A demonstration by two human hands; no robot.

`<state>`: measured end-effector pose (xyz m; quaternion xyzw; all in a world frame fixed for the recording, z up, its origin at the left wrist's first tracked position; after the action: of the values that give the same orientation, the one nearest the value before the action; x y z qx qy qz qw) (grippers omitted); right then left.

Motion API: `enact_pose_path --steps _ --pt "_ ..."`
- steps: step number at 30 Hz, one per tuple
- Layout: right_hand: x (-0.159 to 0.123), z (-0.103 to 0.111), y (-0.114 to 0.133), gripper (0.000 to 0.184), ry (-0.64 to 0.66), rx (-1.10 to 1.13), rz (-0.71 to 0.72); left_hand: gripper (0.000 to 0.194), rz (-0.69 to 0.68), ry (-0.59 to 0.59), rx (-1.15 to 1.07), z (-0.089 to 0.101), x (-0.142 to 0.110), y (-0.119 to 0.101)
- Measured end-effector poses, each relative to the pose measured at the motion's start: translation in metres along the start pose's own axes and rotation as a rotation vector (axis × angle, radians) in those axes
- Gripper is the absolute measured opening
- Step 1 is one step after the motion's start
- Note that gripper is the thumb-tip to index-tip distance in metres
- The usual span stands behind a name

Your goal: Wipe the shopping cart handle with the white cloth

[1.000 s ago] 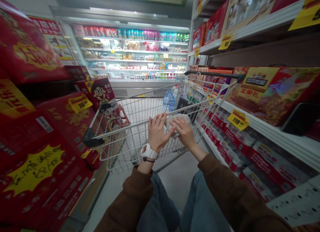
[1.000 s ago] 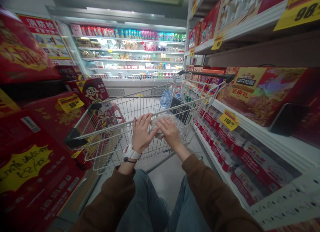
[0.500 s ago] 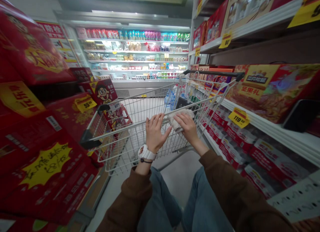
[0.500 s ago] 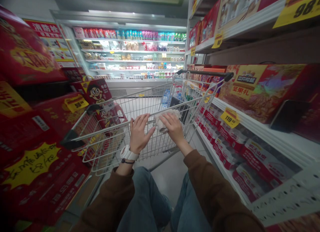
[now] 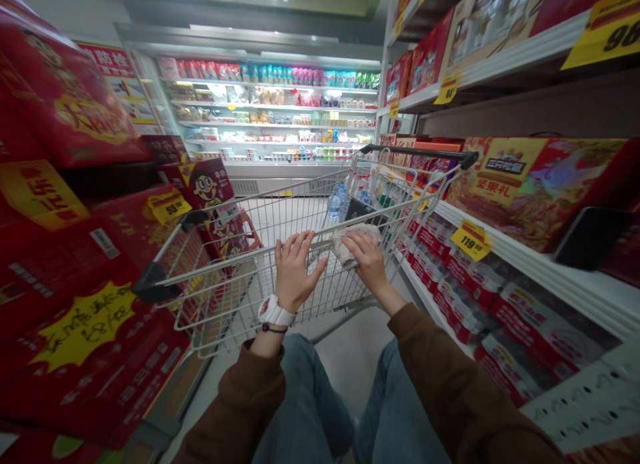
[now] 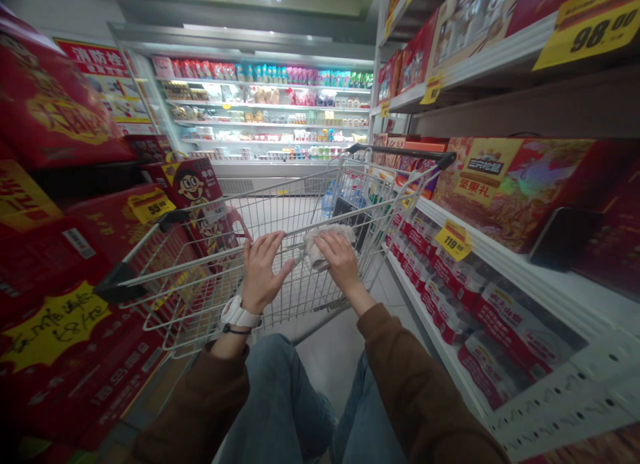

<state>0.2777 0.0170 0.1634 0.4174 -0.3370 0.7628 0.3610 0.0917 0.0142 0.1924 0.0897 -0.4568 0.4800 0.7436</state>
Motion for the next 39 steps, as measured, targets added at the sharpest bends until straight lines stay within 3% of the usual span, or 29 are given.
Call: enact_pose_path --steps 5,11,15,19,23,28,34,39 --pt "0.003 -0.001 -0.003 0.053 0.055 0.058 0.006 0.057 -0.012 -0.016 0.000 0.001 0.000 0.002" --pt "-0.005 0.001 -0.010 0.053 0.013 0.013 -0.014 0.055 0.002 -0.025 -0.007 0.001 -0.001 0.006" --pt "-0.005 0.003 -0.013 0.055 0.047 0.026 0.016 0.054 0.037 -0.042 0.022 0.002 0.004 -0.001" --pt "-0.001 0.012 -0.022 0.057 0.009 0.009 0.000 0.053 0.022 -0.006 0.027 -0.014 0.015 -0.026" --pt "-0.005 0.007 -0.026 0.056 0.039 0.016 -0.039 0.055 0.014 -0.023 0.034 -0.036 0.025 -0.048" --pt "-0.005 0.005 -0.030 0.054 0.083 -0.001 -0.017 0.054 0.010 -0.061 -0.007 -0.045 0.026 -0.049" --pt "-0.009 0.003 -0.035 0.053 0.012 0.001 -0.084 0.053 0.018 -0.035 -0.046 -0.045 0.028 -0.045" --pt "-0.008 0.007 -0.038 0.056 0.022 0.027 -0.034 0.052 0.028 -0.031 -0.046 -0.045 0.027 -0.046"
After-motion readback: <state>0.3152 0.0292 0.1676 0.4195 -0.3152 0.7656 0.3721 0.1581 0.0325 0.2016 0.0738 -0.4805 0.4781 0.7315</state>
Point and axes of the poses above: each hand's wrist, its own x-axis towards the middle knuckle, its own z-axis out of the back of the hand, y = z × x, the point moved 7 cm from there along x, towards the middle knuckle, and after that the axes turned 10 degrees about z, right-handed, at the moved point
